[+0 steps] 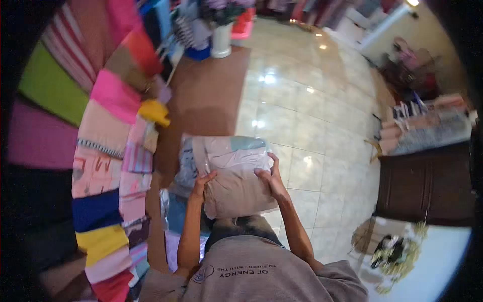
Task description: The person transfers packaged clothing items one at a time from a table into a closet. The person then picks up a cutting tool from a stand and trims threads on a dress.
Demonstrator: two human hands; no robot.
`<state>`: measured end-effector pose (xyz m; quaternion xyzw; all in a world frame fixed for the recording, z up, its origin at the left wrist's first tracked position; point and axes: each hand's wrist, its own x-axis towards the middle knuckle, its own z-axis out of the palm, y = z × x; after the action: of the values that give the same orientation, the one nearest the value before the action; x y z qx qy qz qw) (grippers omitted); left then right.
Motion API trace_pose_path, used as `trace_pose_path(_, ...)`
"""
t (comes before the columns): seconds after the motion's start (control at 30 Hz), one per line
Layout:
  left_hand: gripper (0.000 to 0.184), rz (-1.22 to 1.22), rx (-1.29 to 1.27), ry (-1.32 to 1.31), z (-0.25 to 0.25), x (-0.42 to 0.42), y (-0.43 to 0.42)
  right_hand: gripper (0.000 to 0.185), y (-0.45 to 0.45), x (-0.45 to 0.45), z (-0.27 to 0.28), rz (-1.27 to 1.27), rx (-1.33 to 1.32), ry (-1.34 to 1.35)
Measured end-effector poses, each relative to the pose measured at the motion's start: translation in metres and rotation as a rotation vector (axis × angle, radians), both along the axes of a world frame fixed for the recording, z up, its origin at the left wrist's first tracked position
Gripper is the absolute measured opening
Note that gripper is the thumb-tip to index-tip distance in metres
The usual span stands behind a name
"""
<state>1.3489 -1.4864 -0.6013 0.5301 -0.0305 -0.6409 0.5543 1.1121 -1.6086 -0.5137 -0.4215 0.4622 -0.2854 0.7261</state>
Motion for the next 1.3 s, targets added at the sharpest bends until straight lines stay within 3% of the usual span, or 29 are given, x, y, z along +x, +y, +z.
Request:
trace_pose_path(0.07,0.045,0.000,-0.085,-0.162,0.016,-0.035,-0.021,0.083,0.010,-0.040,0.015,-0.102,0.001,-0.008)
trace_pose_path(0.17,0.041,-0.290,-0.135,-0.211,0.052,-0.084,-0.044,0.084,0.032,-0.113,0.045,-0.200,-0.075,-0.090)
trace_pose_path(0.2,0.038,-0.322,-0.197,-0.002,0.039,-0.102,-0.048,0.084,0.045,-0.138,0.059,-0.271,-0.067,-0.134)
trace_pose_path(0.37,0.040,-0.660,-0.196,0.077,0.104,-0.241,-0.062,0.086,0.136,-0.276,0.077,-0.589,-0.099,-0.308)
trace_pose_path(0.43,0.043,-0.794,-0.143,0.080,0.121,-0.302,-0.055,0.089,0.182,-0.321,0.094,-0.706,-0.115,-0.252)
trace_pose_path(0.53,0.057,-0.977,-0.196,0.074,0.139,-0.390,-0.028,0.092,0.250,-0.376,0.105,-0.877,-0.146,-0.260)
trace_pose_path(0.63,0.056,-1.105,-0.154,0.284,0.164,-0.490,0.016,0.093,0.325,-0.430,0.103,-1.108,-0.195,-0.260)
trace_pose_path(0.73,0.054,-1.271,-0.176,0.503,0.167,-0.573,0.057,0.093,0.394,-0.476,0.093,-1.347,-0.258,-0.275)
trace_pose_path(0.93,0.052,-1.677,-0.113,0.491,0.154,-0.736,0.167,0.091,0.552,-0.538,0.100,-1.688,-0.532,-0.374)
trace_pose_path(0.97,0.051,-1.763,-0.072,0.520,0.144,-0.736,0.130,0.090,0.513,-0.515,0.093,-1.780,-0.536,-0.330)
trace_pose_path(1.03,0.051,-1.922,-0.041,0.523,0.173,-0.779,0.153,0.090,0.531,-0.526,0.092,-1.915,-0.571,-0.313)
trace_pose_path(1.13,0.052,-2.121,0.043,0.541,0.146,-0.838,0.159,0.089,0.540,-0.535,0.079,-2.071,-0.621,-0.242)
trace_pose_path(1.2,0.053,-2.271,-0.025,0.453,0.163,-0.874,0.211,0.090,0.586,-0.549,0.095,-2.177,-0.582,-0.136)
trace_pose_path(1.3,0.055,-2.517,0.081,0.445,0.148,-0.936,0.251,0.089,0.616,-0.568,0.118,-2.337,-0.481,-0.016)
